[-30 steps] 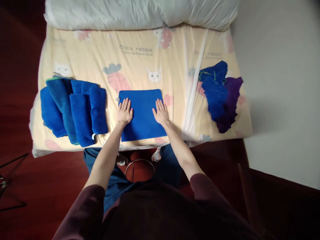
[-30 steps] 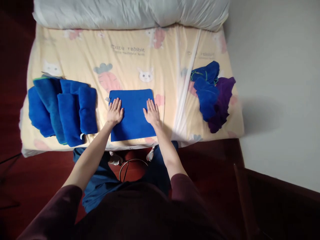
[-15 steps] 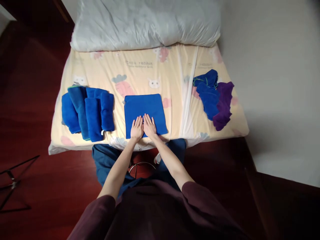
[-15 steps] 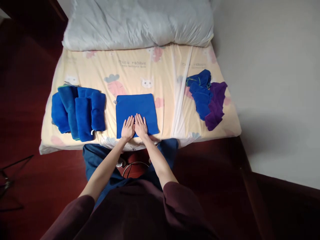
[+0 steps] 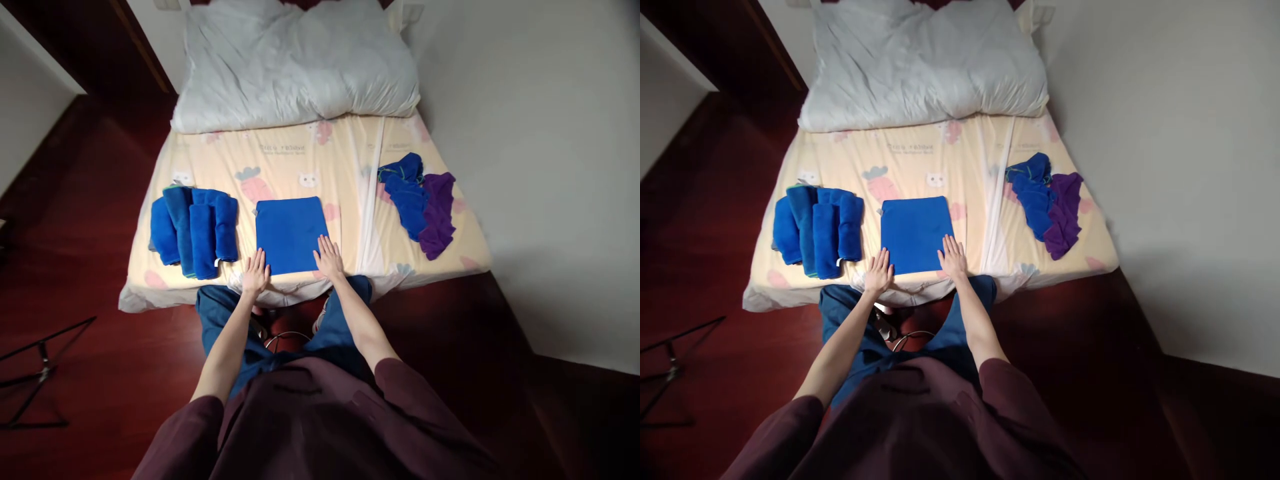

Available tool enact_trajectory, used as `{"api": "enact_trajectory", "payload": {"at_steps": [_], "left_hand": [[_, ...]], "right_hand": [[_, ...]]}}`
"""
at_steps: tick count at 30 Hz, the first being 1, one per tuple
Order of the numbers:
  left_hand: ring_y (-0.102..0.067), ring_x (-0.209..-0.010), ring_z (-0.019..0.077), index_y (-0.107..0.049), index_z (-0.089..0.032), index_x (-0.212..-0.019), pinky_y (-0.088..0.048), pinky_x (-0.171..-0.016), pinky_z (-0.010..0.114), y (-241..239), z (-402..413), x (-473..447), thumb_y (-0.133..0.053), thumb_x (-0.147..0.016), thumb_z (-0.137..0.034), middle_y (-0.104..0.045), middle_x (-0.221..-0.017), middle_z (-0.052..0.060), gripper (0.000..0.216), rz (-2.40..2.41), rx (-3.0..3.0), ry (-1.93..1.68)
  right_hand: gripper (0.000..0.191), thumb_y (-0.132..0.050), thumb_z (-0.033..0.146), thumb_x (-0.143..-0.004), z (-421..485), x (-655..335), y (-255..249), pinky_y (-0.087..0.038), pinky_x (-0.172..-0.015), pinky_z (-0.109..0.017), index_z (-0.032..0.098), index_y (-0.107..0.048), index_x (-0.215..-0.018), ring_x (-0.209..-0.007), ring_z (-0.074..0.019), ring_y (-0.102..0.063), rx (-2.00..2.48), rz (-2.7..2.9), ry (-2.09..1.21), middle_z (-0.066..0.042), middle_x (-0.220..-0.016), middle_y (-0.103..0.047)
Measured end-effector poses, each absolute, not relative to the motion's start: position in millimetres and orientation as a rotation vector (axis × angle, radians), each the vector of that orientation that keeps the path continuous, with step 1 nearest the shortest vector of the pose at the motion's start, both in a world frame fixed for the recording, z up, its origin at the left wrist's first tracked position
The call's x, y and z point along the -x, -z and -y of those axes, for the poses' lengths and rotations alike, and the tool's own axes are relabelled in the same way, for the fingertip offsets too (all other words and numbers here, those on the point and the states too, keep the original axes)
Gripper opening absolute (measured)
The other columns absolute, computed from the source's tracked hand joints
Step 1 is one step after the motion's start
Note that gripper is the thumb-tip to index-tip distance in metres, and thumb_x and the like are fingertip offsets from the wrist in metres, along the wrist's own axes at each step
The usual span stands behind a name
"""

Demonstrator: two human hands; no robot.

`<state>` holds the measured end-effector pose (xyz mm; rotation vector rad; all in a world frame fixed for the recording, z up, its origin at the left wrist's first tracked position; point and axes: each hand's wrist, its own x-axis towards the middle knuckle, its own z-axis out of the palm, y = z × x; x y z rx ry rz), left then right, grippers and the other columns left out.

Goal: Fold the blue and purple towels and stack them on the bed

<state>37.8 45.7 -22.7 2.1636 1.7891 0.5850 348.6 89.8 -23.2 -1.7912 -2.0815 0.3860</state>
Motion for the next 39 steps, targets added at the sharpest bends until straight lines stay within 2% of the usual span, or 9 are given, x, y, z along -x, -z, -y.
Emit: {"api": "enact_trajectory", "payload": {"at_steps": [7, 12, 15, 18, 22, 28, 32, 35, 39], "left_hand": [[-0.028, -0.162, 0.0344, -0.047, -0.010, -0.159, -0.016, -0.134, 0.060, 16, -2, 3, -0.042, -0.101, -0.037, -0.038, -0.169, 0.019, 0.065, -1.771, -2.063, -0.587], [-0.047, -0.152, 0.0383, -0.068, -0.015, -0.133, -0.034, -0.129, 0.058, 17, 22, 27, -0.060, -0.087, -0.041, -0.059, -0.154, 0.020, 0.054, -1.650, -1.721, -0.846], [-0.069, -0.124, 0.0364, -0.069, -0.017, -0.125, -0.054, -0.111, 0.057, 20, 27, 26, -0.058, -0.092, -0.048, -0.074, -0.128, 0.018, 0.047, -1.713, -1.542, -0.918], [-0.076, -0.101, 0.0283, -0.066, -0.016, -0.125, -0.065, -0.086, 0.044, 18, 19, 12, -0.059, -0.095, -0.048, -0.076, -0.114, 0.016, 0.044, -1.652, -1.217, -0.974], [-0.076, -0.084, 0.0202, -0.062, -0.015, -0.120, -0.065, -0.073, 0.032, 10, -4, -11, -0.069, -0.094, -0.040, -0.076, -0.101, 0.012, 0.037, -1.553, -0.946, -0.990], [-0.074, -0.068, 0.0187, -0.054, -0.016, -0.126, -0.064, -0.067, 0.034, 5, -38, -23, -0.073, -0.094, -0.039, -0.072, -0.085, 0.006, 0.044, -1.609, -0.936, -0.933], [-0.071, -0.061, 0.0174, -0.054, -0.019, -0.127, -0.062, -0.065, 0.031, 10, -50, -22, -0.076, -0.090, -0.037, -0.071, -0.080, 0.002, 0.047, -1.654, -0.992, -0.916], [-0.071, -0.061, 0.0174, -0.054, -0.020, -0.130, -0.061, -0.064, 0.030, 14, -52, -19, -0.073, -0.090, -0.035, -0.072, -0.080, 0.002, 0.047, -1.652, -1.042, -0.920], [-0.070, -0.060, 0.0169, -0.056, -0.019, -0.133, -0.061, -0.063, 0.030, 15, -49, -9, -0.069, -0.089, -0.038, -0.074, -0.084, 0.003, 0.049, -1.608, -1.134, -0.919]], "right_hand": [[0.062, -0.042, 0.037, -0.104, -64, -392, 27, -0.018, -0.135, -0.057, 0.012, -0.048, -0.161, -0.161, -0.0285, -0.034, 1.836, 1.933, -0.410, -0.014, -0.170, -0.040], [0.050, -0.036, 0.036, -0.104, -34, -421, 36, -0.046, -0.121, -0.049, 0.013, -0.073, -0.130, -0.134, -0.0280, -0.063, 1.699, 1.635, -0.315, -0.020, -0.137, -0.071], [0.047, -0.038, 0.040, -0.103, -23, -428, 38, -0.057, -0.104, -0.045, 0.015, -0.077, -0.116, -0.110, -0.0280, -0.072, 1.711, 1.409, -0.294, -0.020, -0.115, -0.077], [0.042, -0.046, 0.044, -0.100, -21, -426, 38, -0.060, -0.096, -0.040, 0.016, -0.077, -0.111, -0.100, -0.0265, -0.074, 1.686, 1.378, -0.414, -0.018, -0.109, -0.078], [0.042, -0.053, 0.045, -0.097, -29, -419, 36, -0.062, -0.091, -0.038, 0.015, -0.075, -0.115, -0.093, -0.0250, -0.076, 1.658, 1.347, -0.661, -0.016, -0.104, -0.080], [0.039, -0.070, 0.046, -0.088, -47, -413, 30, -0.061, -0.093, -0.041, 0.019, -0.074, -0.116, -0.090, -0.0246, -0.077, 1.759, 1.371, -0.771, -0.012, -0.098, -0.080], [0.039, -0.076, 0.048, -0.082, -58, -409, 29, -0.060, -0.064, -0.031, 0.020, -0.067, -0.108, -0.058, -0.0170, -0.067, 1.639, 1.232, -0.997, -0.001, -0.073, -0.073], [0.038, -0.076, 0.050, -0.081, -61, -403, 29, -0.045, -0.042, -0.023, 0.022, -0.061, -0.103, -0.040, -0.0117, -0.052, 1.603, 1.195, -1.056, 0.006, -0.061, -0.064], [0.034, -0.071, 0.050, -0.083, -54, -393, 26, -0.035, -0.037, -0.020, 0.024, -0.057, -0.100, -0.040, -0.0093, -0.050, 1.567, 1.164, -1.087, 0.006, -0.066, -0.064]]}}
